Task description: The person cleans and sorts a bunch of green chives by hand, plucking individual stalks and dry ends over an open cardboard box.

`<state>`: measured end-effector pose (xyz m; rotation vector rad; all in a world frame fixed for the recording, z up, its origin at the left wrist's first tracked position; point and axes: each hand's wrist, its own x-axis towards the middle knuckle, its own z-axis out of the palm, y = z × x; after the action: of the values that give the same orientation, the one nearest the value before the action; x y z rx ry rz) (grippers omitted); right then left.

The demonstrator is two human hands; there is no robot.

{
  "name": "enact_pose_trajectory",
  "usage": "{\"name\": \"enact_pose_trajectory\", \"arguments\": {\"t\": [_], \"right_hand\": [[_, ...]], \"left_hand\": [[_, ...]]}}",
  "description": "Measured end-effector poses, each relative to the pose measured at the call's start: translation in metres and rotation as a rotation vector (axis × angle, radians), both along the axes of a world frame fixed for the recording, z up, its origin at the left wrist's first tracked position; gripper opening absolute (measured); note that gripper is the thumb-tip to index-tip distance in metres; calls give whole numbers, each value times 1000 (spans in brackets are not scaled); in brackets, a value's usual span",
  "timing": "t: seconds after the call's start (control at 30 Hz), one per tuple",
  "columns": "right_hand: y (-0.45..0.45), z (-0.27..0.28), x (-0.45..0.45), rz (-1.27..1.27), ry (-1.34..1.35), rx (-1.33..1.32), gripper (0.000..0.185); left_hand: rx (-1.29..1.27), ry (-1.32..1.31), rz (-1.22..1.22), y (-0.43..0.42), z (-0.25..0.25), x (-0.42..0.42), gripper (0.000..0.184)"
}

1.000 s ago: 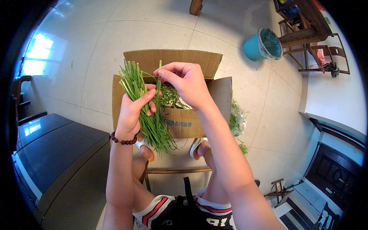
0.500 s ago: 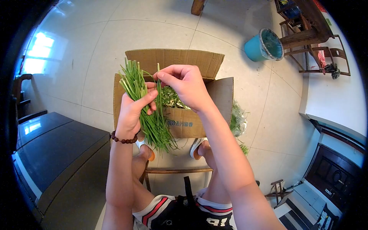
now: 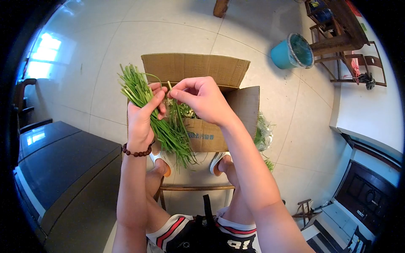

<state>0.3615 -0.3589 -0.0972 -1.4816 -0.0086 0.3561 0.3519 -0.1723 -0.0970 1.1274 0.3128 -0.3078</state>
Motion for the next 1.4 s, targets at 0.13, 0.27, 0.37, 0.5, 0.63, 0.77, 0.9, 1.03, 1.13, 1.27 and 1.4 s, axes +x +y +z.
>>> {"name": "enact_pose_trajectory", "arguments": {"t": [0.13, 0.27, 0.37, 0.5, 0.63, 0.77, 0.9, 1.03, 1.13, 1.27, 1.4], "right_hand": [[5, -4, -3, 98, 48, 27, 13], [10, -2, -5, 92, 42, 42, 14], [8, -1, -5, 133, 47, -17, 14], [9, 1, -6, 154, 72, 43, 14], [9, 2, -4, 146, 77, 8, 14], [12, 3, -7, 142, 86, 66, 14], [13, 3, -8, 151, 93, 54, 14], [11, 3, -6, 158, 83, 4, 15], [11, 7, -7, 131, 75, 17, 15], [11, 3, -8, 113, 85, 34, 15], [12, 2, -8, 124, 76, 11, 15]], "left_hand": [[-11, -15, 20, 0, 2, 0, 39], [27, -20, 24, 1, -2, 0, 37], [-4, -44, 70, 3, -7, 0, 35], [-47, -46, 136, 6, -6, 2, 34], [35, -45, 53, 6, -3, 1, 34], [98, -54, 7, 6, -1, 1, 32], [47, -88, 20, 7, -12, 1, 30], [21, -50, 74, 3, -9, 1, 29], [50, -56, 85, 3, -5, 2, 29], [120, -41, 4, 4, -5, -1, 28], [-19, -33, 45, 2, -8, -2, 25]]}}
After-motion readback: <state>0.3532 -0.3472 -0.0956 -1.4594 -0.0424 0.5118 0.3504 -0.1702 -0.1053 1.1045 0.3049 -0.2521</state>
